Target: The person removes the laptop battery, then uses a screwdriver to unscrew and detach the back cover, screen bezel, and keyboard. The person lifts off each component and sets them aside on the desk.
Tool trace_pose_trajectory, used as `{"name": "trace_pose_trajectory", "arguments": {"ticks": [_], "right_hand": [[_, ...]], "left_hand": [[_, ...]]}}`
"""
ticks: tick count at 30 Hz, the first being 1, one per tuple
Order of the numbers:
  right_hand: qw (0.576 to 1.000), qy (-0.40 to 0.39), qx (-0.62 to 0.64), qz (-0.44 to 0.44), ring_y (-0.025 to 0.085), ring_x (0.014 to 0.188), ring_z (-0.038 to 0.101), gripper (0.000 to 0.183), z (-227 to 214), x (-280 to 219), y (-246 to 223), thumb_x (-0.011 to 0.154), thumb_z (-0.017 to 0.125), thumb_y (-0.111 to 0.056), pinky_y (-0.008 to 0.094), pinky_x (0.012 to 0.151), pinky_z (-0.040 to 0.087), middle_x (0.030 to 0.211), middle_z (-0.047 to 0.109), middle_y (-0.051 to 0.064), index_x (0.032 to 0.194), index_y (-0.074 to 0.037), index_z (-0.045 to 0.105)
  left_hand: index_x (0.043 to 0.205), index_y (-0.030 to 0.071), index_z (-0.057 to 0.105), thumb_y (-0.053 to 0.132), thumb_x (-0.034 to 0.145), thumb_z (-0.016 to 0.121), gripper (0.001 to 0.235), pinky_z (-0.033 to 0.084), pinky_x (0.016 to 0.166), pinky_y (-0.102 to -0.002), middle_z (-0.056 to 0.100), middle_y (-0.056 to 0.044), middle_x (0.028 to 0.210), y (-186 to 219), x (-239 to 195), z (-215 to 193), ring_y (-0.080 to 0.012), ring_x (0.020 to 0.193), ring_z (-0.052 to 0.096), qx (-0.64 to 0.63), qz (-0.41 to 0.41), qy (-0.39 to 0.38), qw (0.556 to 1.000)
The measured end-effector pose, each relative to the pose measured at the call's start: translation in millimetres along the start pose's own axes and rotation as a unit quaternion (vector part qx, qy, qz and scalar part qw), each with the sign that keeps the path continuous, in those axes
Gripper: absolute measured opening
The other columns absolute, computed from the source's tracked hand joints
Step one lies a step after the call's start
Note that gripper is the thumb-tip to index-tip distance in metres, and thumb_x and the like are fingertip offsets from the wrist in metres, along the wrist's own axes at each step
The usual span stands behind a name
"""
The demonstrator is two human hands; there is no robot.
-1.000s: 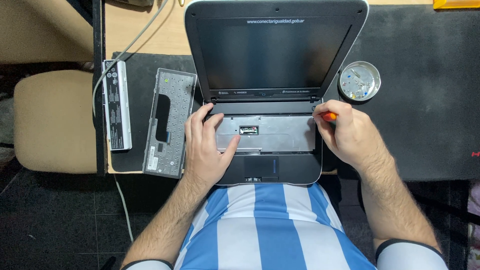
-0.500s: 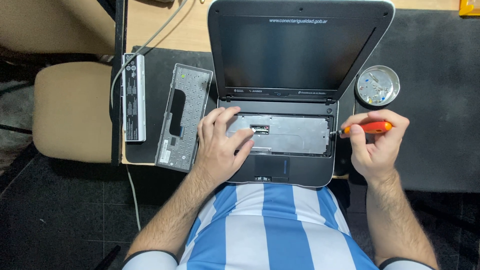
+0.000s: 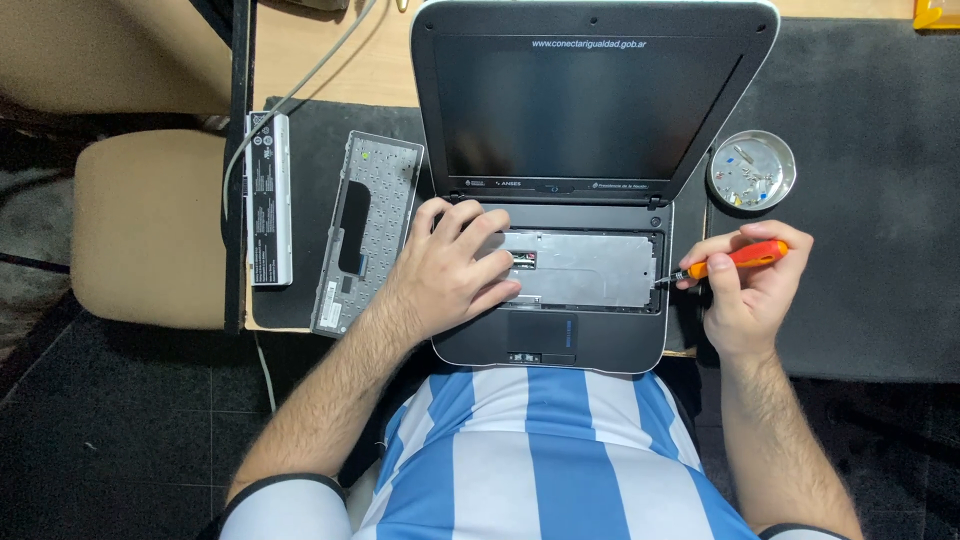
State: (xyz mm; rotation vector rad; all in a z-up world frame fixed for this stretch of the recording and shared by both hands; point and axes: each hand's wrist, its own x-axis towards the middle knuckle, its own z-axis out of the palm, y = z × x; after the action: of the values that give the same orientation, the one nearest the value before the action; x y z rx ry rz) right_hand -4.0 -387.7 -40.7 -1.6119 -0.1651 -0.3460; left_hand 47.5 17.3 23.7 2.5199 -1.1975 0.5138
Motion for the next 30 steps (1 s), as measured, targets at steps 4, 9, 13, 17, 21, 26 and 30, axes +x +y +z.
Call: {"name": "trace_pose_trajectory", "arguments": {"ticks": [4, 9, 13, 17, 21, 26, 30], "right_hand": [[1.000, 0.002, -0.002, 0.008, 0.031, 0.066, 0.065, 0.028, 0, 2, -3, 0.131, 0.058, -0.010, 0.035, 0.069, 0.061, 0.099, 0.070, 0.032, 0.145, -0.015, 0.034], [1.000, -0.010, -0.006, 0.004, 0.030, 0.080, 0.071, 0.028, 1, 2, -3, 0.131, 0.059, -0.009, 0.034, 0.071, 0.066, 0.099, 0.069, 0.030, 0.147, -0.013, 0.036], [1.000, -0.006, 0.002, 0.010, 0.030, 0.080, 0.071, 0.028, 1, 2, -2, 0.131, 0.059, -0.009, 0.035, 0.071, 0.065, 0.099, 0.068, 0.031, 0.147, -0.014, 0.037], [1.000, -0.004, 0.003, 0.014, 0.030, 0.076, 0.070, 0.026, 0, 4, -3, 0.131, 0.058, -0.009, 0.034, 0.069, 0.065, 0.097, 0.068, 0.031, 0.146, -0.013, 0.037], [1.000, 0.011, 0.015, 0.024, 0.031, 0.078, 0.071, 0.027, -2, 3, 1, 0.131, 0.058, -0.008, 0.035, 0.068, 0.066, 0.096, 0.066, 0.031, 0.147, -0.013, 0.036], [1.000, -0.006, 0.003, 0.024, 0.030, 0.079, 0.072, 0.025, 1, 4, -3, 0.131, 0.057, -0.007, 0.033, 0.069, 0.066, 0.098, 0.069, 0.030, 0.147, -0.013, 0.038], [1.000, -0.012, -0.001, 0.028, 0.030, 0.078, 0.072, 0.025, 2, 5, -5, 0.131, 0.057, -0.007, 0.034, 0.069, 0.067, 0.099, 0.069, 0.031, 0.146, -0.012, 0.037]], "left_hand": [[0.098, 0.016, 0.075, 0.042, 0.115, 0.093, 0.036, 0.052, 0.108, -0.059, 0.074, -0.012, 0.146, -10, 11, -12, -0.0351, 0.130, 0.068, 0.002, 0.042, -0.009, 0.999], [0.103, 0.017, 0.080, 0.046, 0.113, 0.093, 0.033, 0.052, 0.105, -0.056, 0.076, -0.013, 0.148, -23, 13, -10, -0.0346, 0.131, 0.073, -0.005, 0.097, -0.041, 0.994], [0.100, 0.016, 0.077, 0.046, 0.115, 0.089, 0.035, 0.052, 0.105, -0.057, 0.075, -0.012, 0.147, -27, 15, -7, -0.0338, 0.128, 0.073, -0.023, 0.110, -0.032, 0.993], [0.098, 0.015, 0.077, 0.047, 0.114, 0.089, 0.037, 0.052, 0.102, -0.057, 0.077, -0.012, 0.142, -29, 14, -4, -0.0332, 0.122, 0.077, -0.039, 0.122, -0.022, 0.992], [0.098, 0.015, 0.077, 0.048, 0.115, 0.088, 0.039, 0.053, 0.102, -0.056, 0.077, -0.011, 0.140, -29, 14, -4, -0.0323, 0.121, 0.077, -0.041, 0.123, -0.022, 0.991], [0.100, 0.016, 0.075, 0.048, 0.114, 0.089, 0.038, 0.053, 0.101, -0.055, 0.075, -0.012, 0.141, -29, 16, -6, -0.0329, 0.122, 0.075, -0.037, 0.124, -0.038, 0.991], [0.099, 0.018, 0.075, 0.050, 0.112, 0.092, 0.039, 0.054, 0.099, -0.052, 0.076, -0.010, 0.140, -29, 20, -7, -0.0302, 0.119, 0.074, -0.026, 0.131, -0.041, 0.990]]}}
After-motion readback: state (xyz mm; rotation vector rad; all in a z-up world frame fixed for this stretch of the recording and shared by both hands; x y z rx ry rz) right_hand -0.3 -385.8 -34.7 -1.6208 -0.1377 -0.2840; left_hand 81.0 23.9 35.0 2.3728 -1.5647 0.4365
